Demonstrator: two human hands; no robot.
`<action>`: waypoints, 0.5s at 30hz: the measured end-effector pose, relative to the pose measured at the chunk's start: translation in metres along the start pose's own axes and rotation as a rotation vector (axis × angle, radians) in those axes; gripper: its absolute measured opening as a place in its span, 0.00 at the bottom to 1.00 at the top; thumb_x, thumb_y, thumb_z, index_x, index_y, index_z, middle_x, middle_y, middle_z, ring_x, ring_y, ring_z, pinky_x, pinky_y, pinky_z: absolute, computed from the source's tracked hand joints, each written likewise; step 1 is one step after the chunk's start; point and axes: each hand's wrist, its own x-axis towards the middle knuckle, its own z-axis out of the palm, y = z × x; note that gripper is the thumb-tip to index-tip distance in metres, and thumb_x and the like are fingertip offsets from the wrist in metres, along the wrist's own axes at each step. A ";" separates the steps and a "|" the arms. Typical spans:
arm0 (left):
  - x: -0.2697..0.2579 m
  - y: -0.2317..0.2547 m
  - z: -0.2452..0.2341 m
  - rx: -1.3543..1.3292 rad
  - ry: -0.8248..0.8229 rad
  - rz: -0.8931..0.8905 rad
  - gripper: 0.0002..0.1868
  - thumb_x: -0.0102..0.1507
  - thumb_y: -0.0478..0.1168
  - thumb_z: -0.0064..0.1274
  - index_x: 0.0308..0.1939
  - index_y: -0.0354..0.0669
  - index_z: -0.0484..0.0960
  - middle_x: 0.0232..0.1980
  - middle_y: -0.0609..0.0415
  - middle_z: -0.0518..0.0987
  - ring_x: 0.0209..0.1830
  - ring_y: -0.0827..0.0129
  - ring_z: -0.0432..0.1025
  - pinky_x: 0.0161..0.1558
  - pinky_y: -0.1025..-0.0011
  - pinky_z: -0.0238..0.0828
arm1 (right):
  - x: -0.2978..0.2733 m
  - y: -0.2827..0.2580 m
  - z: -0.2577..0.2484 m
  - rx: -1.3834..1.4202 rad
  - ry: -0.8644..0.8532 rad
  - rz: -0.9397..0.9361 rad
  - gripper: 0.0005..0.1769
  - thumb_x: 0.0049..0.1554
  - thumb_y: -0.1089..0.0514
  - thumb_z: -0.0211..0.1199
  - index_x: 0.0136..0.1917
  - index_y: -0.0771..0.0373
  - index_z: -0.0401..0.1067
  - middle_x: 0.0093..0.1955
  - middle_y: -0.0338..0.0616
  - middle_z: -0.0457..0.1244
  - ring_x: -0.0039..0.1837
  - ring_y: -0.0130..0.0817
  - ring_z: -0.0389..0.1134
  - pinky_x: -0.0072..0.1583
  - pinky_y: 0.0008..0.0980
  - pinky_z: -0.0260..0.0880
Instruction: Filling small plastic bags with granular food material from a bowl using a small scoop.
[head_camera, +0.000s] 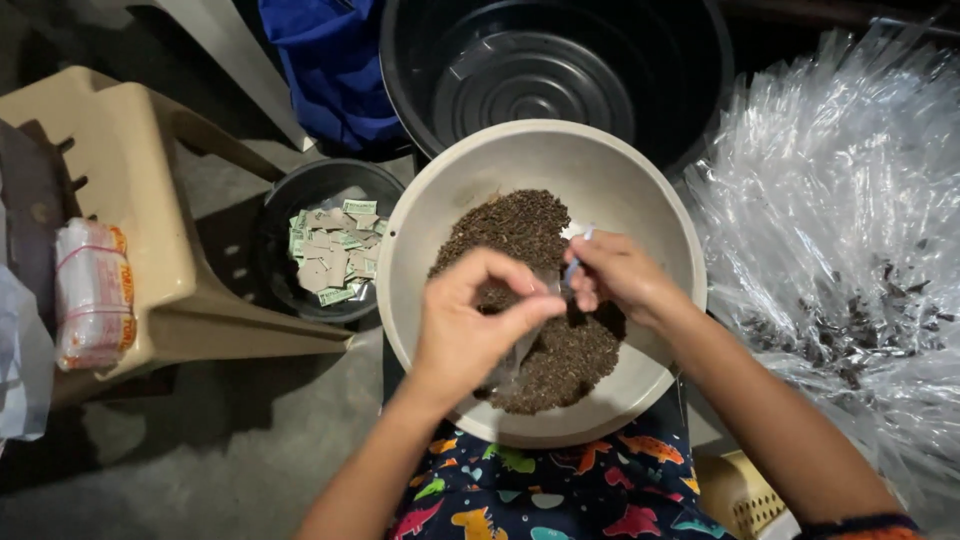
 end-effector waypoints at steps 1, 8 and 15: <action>-0.005 -0.007 0.002 -0.002 -0.001 0.001 0.15 0.51 0.36 0.74 0.31 0.44 0.80 0.33 0.55 0.86 0.36 0.74 0.79 0.47 0.74 0.73 | -0.014 -0.015 0.004 -0.001 0.002 -0.001 0.16 0.67 0.51 0.56 0.50 0.67 0.70 0.29 0.51 0.62 0.23 0.40 0.67 0.25 0.33 0.71; -0.018 -0.017 0.028 0.053 -0.048 -0.115 0.13 0.51 0.38 0.74 0.30 0.44 0.81 0.33 0.54 0.88 0.35 0.73 0.82 0.43 0.75 0.77 | -0.082 -0.087 0.021 0.108 0.002 -0.306 0.18 0.68 0.50 0.56 0.48 0.70 0.68 0.27 0.49 0.59 0.24 0.35 0.65 0.24 0.32 0.70; -0.008 -0.009 0.038 0.079 -0.012 -0.110 0.19 0.55 0.40 0.71 0.43 0.40 0.78 0.39 0.47 0.87 0.38 0.68 0.82 0.46 0.71 0.80 | -0.105 -0.111 0.024 -0.376 -0.154 -0.916 0.09 0.65 0.64 0.54 0.49 0.69 0.75 0.46 0.55 0.70 0.56 0.48 0.72 0.61 0.43 0.72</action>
